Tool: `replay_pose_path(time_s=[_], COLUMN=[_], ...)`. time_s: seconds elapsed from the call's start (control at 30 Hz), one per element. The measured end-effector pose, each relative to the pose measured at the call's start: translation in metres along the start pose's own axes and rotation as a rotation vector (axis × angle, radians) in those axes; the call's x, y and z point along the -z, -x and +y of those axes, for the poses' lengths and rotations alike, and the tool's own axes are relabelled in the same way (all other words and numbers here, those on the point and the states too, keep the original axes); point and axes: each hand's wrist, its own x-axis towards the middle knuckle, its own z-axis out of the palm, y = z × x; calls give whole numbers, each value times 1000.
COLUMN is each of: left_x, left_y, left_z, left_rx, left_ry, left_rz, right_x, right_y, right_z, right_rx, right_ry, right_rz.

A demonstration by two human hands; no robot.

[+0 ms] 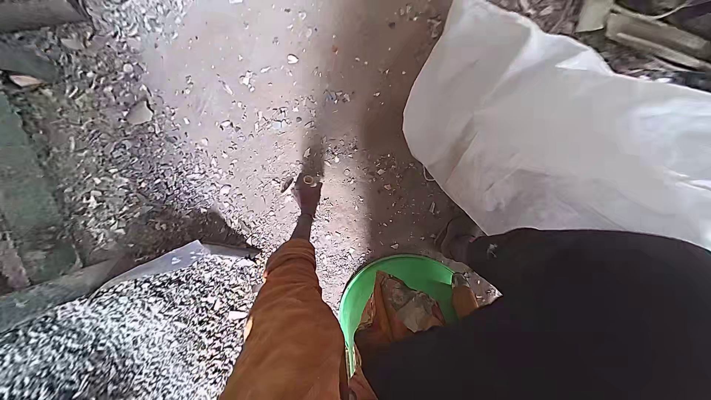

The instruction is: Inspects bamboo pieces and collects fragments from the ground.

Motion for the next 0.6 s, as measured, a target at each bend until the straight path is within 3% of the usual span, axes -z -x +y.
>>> replay_pose_path(time_s=[0.07, 0.13, 0.27, 0.37, 0.47, 0.53, 0.6], left_x=[-14, -12, 32, 55, 80, 97, 103], left_y=[32, 73, 170, 217, 256, 289, 334], left_z=[36, 87, 187, 248, 308, 350, 388], left_rx=[-132, -296, -654, -684, -698, -921, -1291], left_ry=[363, 780, 1054, 1300, 1383, 1327, 1146], left_rz=[9, -92, -333, -651, -891, -969, -1046], right_x=[1, 7, 22, 26, 26, 30, 38], right_y=[-3, 4, 22, 31, 39, 44, 47], right_z=[-3, -18, -22, -9, 7, 22, 38], right_rx=[163, 125, 159, 167, 77, -7, -126], right_ry=[-49, -31, -68, -115, -177, -191, -180], right_rz=[45, 140, 289, 370, 472, 527, 561])
